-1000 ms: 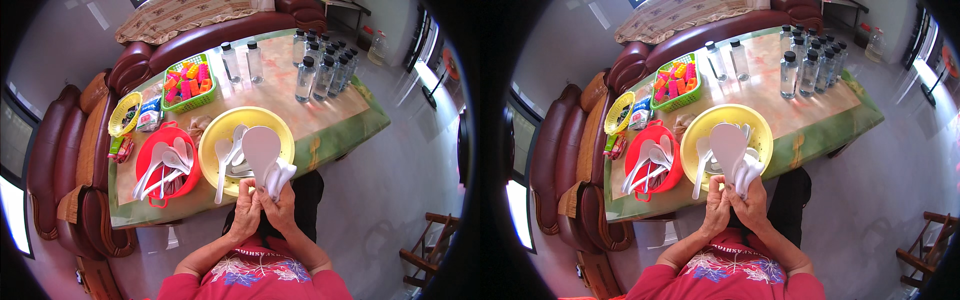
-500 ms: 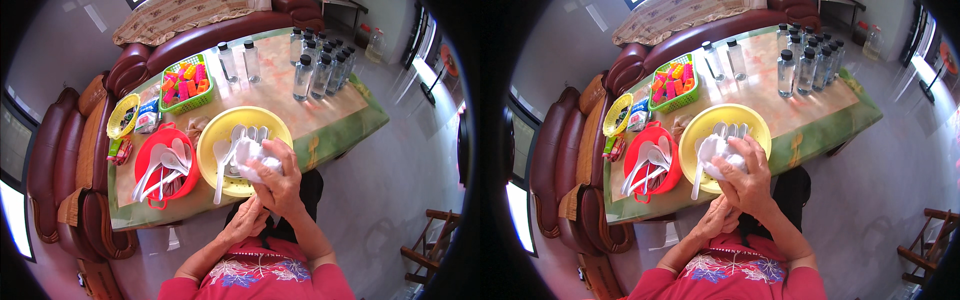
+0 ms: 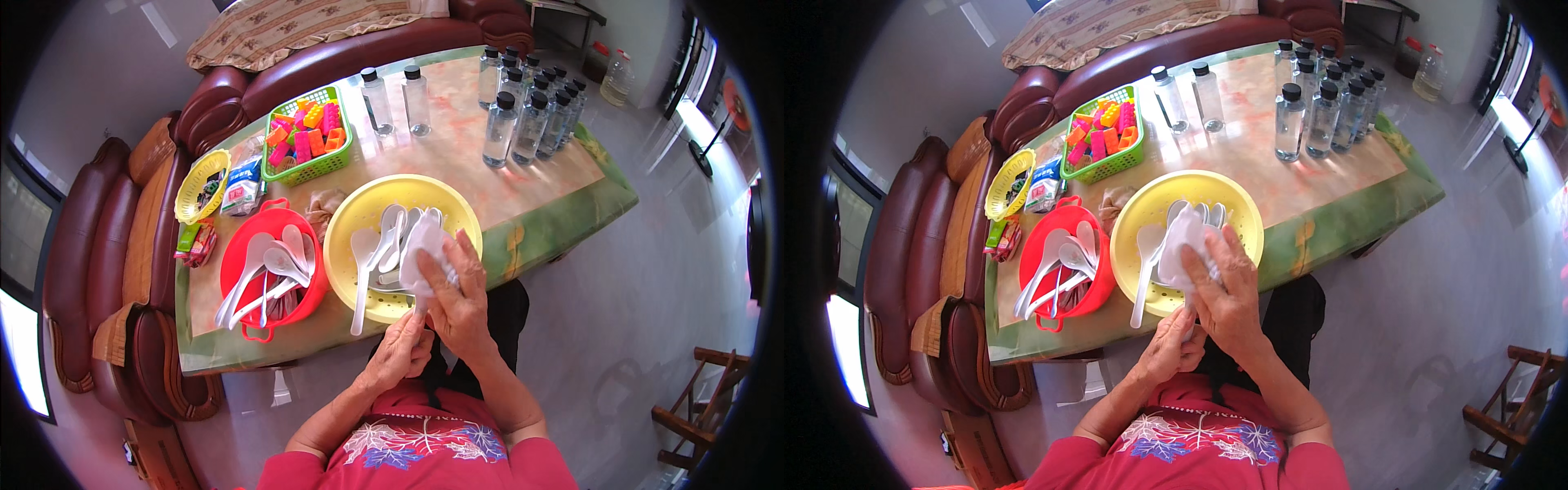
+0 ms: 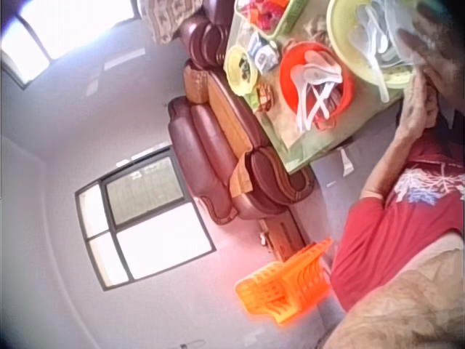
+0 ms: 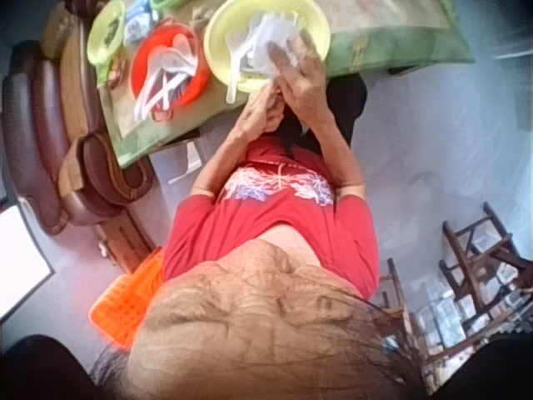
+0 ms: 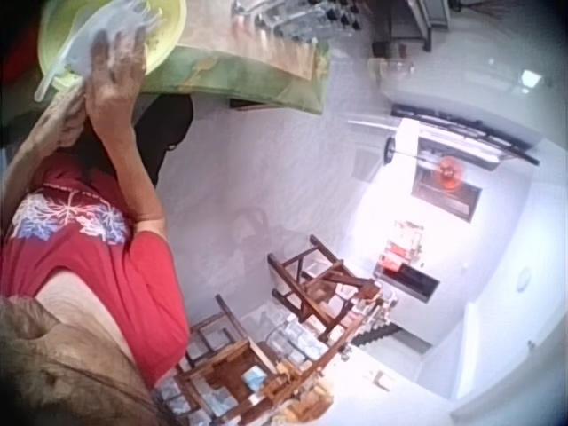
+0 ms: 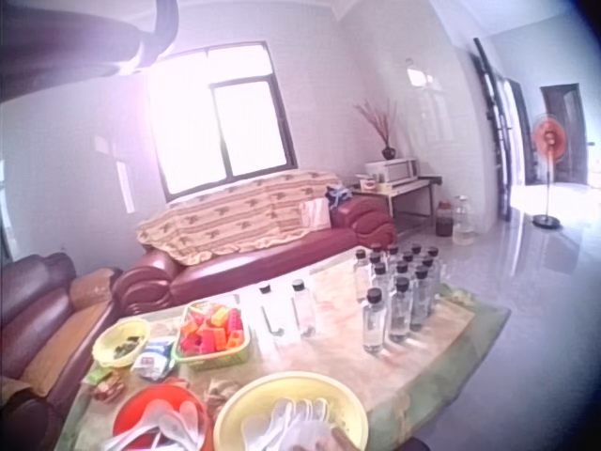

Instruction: The person sits on the floor and wipes white plastic spoons with a white cloth. They pick up spoons from a yellow colander, wipe them, and place them into a red basket. The process is repeated for multiple spoons.

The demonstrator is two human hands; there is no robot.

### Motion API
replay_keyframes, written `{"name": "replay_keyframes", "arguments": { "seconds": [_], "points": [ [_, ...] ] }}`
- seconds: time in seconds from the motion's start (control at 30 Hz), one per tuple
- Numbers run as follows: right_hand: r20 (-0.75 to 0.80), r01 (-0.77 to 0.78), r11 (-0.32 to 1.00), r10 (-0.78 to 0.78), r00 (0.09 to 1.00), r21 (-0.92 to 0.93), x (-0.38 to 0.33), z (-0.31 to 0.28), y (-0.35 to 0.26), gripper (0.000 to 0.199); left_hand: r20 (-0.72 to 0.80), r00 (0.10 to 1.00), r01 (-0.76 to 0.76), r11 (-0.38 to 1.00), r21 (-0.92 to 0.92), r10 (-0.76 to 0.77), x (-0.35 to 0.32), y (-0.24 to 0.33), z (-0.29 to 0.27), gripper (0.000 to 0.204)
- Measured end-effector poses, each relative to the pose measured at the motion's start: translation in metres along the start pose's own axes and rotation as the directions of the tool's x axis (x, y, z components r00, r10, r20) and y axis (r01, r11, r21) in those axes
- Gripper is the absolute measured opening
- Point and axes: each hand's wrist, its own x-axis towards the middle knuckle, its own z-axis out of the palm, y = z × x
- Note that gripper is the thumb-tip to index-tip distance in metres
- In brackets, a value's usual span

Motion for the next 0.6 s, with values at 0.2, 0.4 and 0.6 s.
{"name": "replay_keyframes", "arguments": {
  "seconds": [0.2,0.4,0.6],
  "points": [
    [0.018,0.15,0.987,-0.151,0.988,0.049,-0.014,-0.009,-0.003,0.038,0.076,0.997,-0.028,0.999,0.019,0.026,0.004,-0.003,-0.012,0.03],
    [-0.152,-0.177,0.933,0.233,0.961,0.312,0.02,-0.021,0.008,0.03,0.13,0.982,-0.164,0.953,0.255,0.134,0.001,0.006,0.004,0.029],
    [-0.149,-0.353,0.827,0.454,0.879,0.437,0.016,-0.014,0.013,0.018,0.029,0.83,-0.43,0.605,0.67,0.557,0.007,-0.005,0.0,0.038]
  ]
}}
